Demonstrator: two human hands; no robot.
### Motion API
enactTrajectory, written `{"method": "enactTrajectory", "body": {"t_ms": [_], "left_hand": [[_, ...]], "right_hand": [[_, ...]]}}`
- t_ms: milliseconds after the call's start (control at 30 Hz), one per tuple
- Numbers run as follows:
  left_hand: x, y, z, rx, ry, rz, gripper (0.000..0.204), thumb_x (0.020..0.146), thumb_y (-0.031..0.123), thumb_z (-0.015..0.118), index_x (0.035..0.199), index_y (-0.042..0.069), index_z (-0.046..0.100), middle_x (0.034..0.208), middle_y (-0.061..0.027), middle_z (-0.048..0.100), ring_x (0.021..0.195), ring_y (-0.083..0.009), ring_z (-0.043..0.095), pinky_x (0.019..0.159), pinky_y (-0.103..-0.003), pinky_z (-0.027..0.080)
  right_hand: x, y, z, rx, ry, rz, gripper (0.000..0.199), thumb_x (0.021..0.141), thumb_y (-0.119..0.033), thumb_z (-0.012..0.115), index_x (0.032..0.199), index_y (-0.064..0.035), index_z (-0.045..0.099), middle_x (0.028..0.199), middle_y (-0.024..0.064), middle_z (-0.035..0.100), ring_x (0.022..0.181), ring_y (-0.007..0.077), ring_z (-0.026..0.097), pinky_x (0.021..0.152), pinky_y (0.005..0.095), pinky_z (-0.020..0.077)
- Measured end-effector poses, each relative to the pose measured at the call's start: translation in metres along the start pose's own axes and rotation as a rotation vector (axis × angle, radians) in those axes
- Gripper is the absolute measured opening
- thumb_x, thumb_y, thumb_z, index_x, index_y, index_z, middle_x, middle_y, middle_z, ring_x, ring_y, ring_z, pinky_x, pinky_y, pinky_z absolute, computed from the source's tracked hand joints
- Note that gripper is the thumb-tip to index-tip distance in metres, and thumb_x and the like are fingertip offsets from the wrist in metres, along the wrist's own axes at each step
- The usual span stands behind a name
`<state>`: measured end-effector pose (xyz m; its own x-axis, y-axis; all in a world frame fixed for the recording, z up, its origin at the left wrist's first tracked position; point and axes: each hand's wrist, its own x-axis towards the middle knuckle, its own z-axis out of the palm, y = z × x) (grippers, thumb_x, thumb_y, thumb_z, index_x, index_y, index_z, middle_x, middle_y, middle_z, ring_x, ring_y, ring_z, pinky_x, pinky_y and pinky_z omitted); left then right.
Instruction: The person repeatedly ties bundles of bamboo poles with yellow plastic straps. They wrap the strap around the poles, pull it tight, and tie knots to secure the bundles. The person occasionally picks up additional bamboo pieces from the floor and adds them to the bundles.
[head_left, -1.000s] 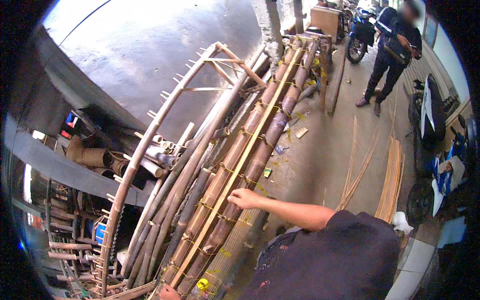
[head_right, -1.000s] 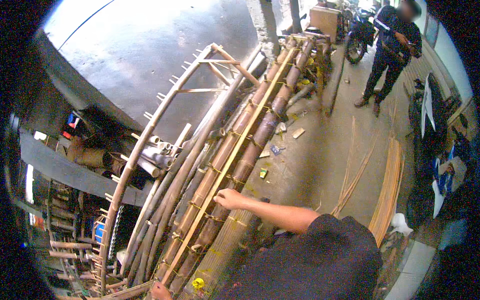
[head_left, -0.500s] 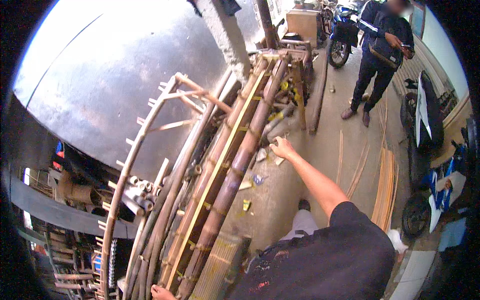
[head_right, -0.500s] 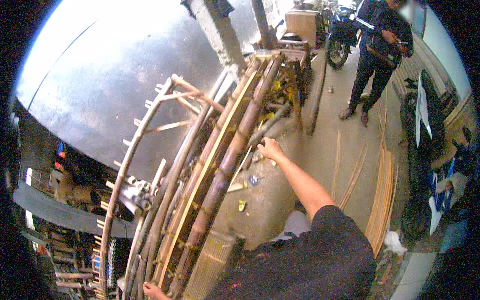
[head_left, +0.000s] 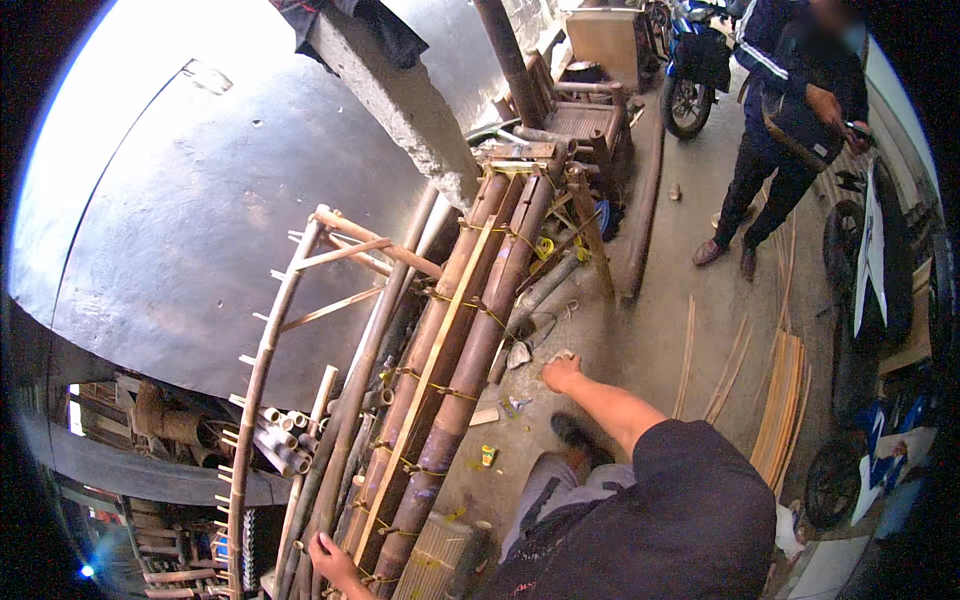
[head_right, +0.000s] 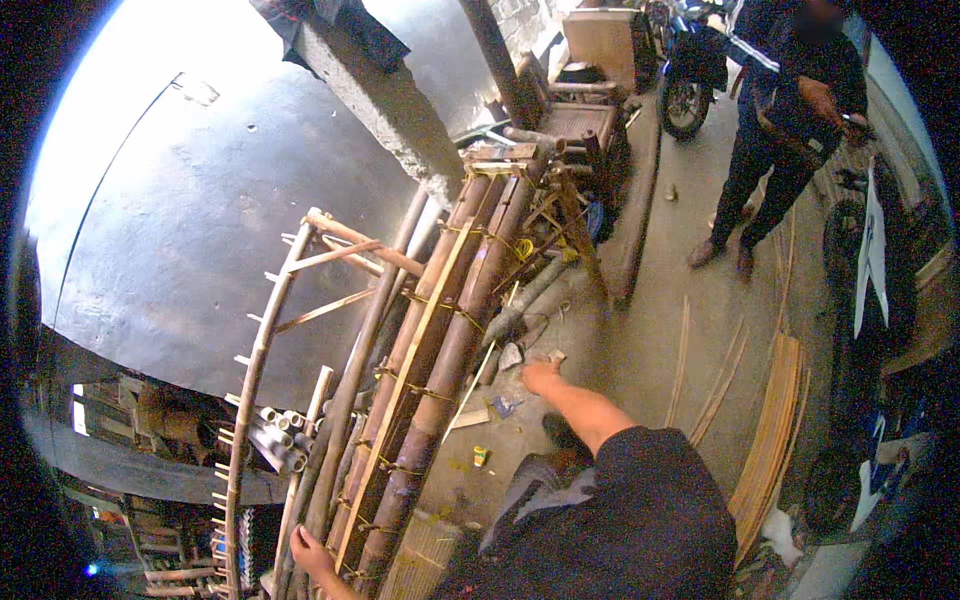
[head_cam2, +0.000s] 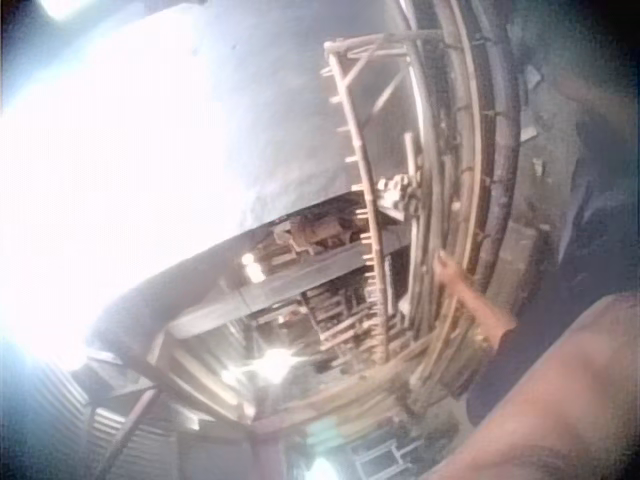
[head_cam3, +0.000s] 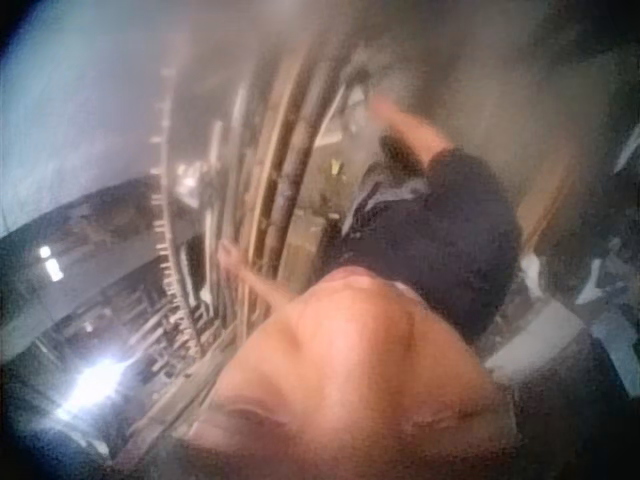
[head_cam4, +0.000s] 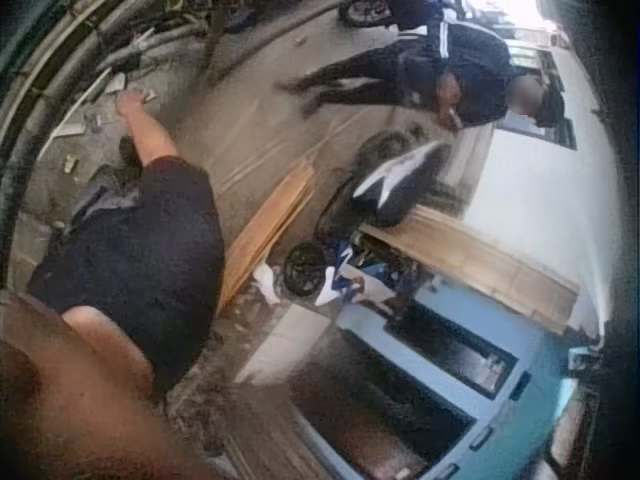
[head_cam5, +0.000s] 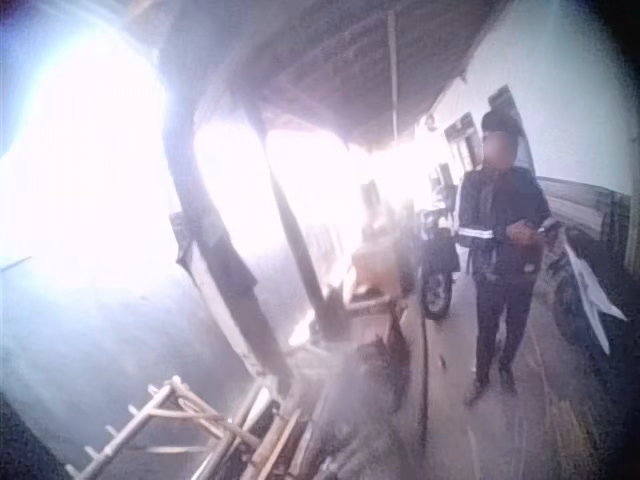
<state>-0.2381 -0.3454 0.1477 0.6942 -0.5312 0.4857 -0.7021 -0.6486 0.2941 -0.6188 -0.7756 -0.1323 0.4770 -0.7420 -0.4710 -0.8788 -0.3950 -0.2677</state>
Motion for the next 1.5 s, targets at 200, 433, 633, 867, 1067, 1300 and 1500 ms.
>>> {"method": "enactTrajectory", "body": {"t_ms": [200,433,633,867,1067,1300,1500], "left_hand": [[0.056,0.116,0.083,-0.186,-0.059,0.015,0.03,0.096,0.019,0.053,0.111,-0.006,0.062,0.105,-0.0225,0.064,0.095,-0.037,0.061,0.085,-0.041,0.047],[0.129,0.293,0.171,-0.429,-0.157,0.268,0.025,0.096,0.014,0.053,0.108,-0.006,0.062,0.102,-0.0192,0.065,0.094,-0.0326,0.062,0.085,-0.038,0.047],[0.164,0.343,0.225,-0.475,-0.205,0.285,0.023,0.094,0.011,0.054,0.108,-0.003,0.064,0.099,-0.0174,0.066,0.087,-0.0276,0.064,0.077,-0.037,0.05],[0.145,0.421,0.273,-0.55,-0.554,0.277,0.027,0.091,0.015,0.058,0.113,0.0,0.064,0.105,-0.0211,0.065,0.095,-0.0357,0.064,0.082,-0.039,0.051],[0.127,0.451,0.309,-0.107,-0.699,0.422,0.024,0.089,0.017,0.059,0.103,-0.001,0.065,0.096,-0.0234,0.063,0.091,-0.0414,0.059,0.083,-0.049,0.047],[0.138,0.513,0.344,-0.436,-0.557,0.269,0.018,0.087,0.016,0.062,0.101,0.005,0.067,0.093,-0.022,0.067,0.088,-0.0408,0.064,0.078,-0.048,0.05],[0.144,0.575,0.385,-0.391,-0.644,0.169,0.017,0.089,0.02,0.061,0.093,0.004,0.066,0.085,-0.0223,0.066,0.085,-0.0426,0.064,0.076,-0.05,0.05]], "right_hand": [[0.051,0.054,-0.08,0.471,0.174,0.13,0.044,0.083,-0.032,0.064,0.119,-0.0076,0.058,0.119,0.0244,0.057,0.117,0.0411,0.05,0.089,0.047,0.0469],[0.116,0.09,-0.145,0.761,0.676,0.386,0.055,0.081,-0.039,0.064,0.122,-0.0052,0.05,0.133,0.0328,0.038,0.118,0.0479,0.045,0.102,0.0485,0.0396],[0.15,0.088,-0.164,1.091,0.525,0.529,0.055,0.078,-0.04,0.067,0.12,-0.0046,0.06,0.138,0.0377,0.032,0.13,0.0521,0.032,0.11,0.0568,0.0258],[0.061,0.145,-0.185,0.222,0.317,0.032,0.036,0.092,-0.033,0.051,0.11,-0.0034,0.059,0.101,0.0219,0.063,0.089,0.0431,0.061,0.087,0.0537,0.0454],[0.013,0.17,-0.138,0.328,-0.055,0.11,0.05,0.095,-0.046,0.049,0.12,-0.0032,0.052,0.119,0.0288,0.057,0.113,0.045,0.054,0.094,0.0568,0.0425],[0.069,0.146,-0.2,0.408,0.051,-0.113,0.054,0.092,-0.042,0.055,0.124,0.0019,0.052,0.111,0.0313,0.059,0.11,0.0427,0.057,0.091,0.048,0.0461],[0.093,0.115,-0.261,0.575,-0.169,-0.518,0.042,0.095,-0.039,0.052,0.1,0.0023,0.061,0.089,0.0207,0.065,0.087,0.033,0.064,0.077,0.0421,0.0489]]}}
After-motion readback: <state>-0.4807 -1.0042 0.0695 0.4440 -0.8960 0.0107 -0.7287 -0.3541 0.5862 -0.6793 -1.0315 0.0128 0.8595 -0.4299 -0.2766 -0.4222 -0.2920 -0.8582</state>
